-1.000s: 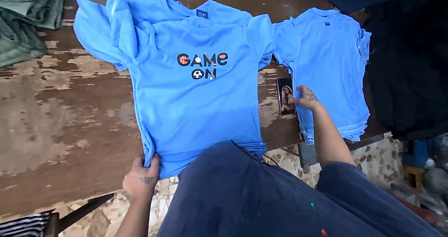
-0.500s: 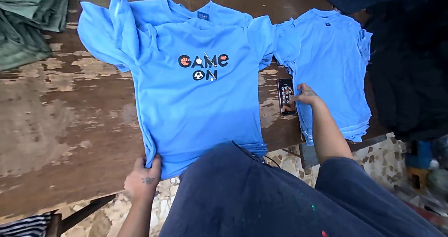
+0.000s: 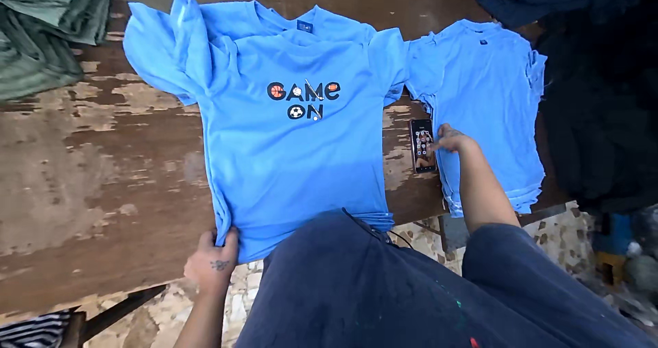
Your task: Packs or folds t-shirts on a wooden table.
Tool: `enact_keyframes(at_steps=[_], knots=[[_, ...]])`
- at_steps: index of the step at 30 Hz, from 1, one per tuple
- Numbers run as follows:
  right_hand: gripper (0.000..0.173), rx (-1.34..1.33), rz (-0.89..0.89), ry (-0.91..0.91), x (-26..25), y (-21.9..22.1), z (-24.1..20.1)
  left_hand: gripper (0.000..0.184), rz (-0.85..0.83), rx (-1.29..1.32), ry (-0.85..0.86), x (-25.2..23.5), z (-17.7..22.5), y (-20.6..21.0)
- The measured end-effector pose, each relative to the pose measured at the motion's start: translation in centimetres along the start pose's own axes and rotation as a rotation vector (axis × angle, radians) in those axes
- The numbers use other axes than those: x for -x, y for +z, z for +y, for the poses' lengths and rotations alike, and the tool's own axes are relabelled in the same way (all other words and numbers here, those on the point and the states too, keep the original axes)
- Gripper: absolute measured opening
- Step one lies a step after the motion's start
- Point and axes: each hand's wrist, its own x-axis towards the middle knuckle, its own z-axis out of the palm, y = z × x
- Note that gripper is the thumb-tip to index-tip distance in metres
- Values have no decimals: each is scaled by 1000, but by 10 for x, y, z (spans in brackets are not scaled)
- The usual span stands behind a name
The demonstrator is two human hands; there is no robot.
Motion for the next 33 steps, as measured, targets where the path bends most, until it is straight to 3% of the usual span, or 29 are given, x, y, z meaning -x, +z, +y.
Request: enact_keyframes(at_steps=[4, 14, 17, 20, 24, 28, 31, 33], knots=[[61, -101, -10, 28, -1, -6, 4, 47, 5, 0, 8, -1, -3, 2], [58, -207, 7, 106, -18, -6, 8, 48, -2, -15, 2, -2, -5, 2], [52, -294, 59, 24, -3, 1, 13, 48, -14, -14, -3, 0, -5, -1], [51, -373, 194, -106, 19, 18, 16, 48, -23, -23, 1, 1, -6, -5], [54, -505, 320, -120, 52, 24, 13, 49, -34, -20, 11, 8, -10, -7], [49, -436, 432, -221, 117, 36, -14, 50, -46, 13, 39, 7, -11, -11], [53, -297, 274, -381, 173, 85, -32, 53, -125, 79, 81, 6, -23, -13], [63, -295, 118, -382, 194, 130, -30, 52, -190, 125, 143, 4, -33, -17]])
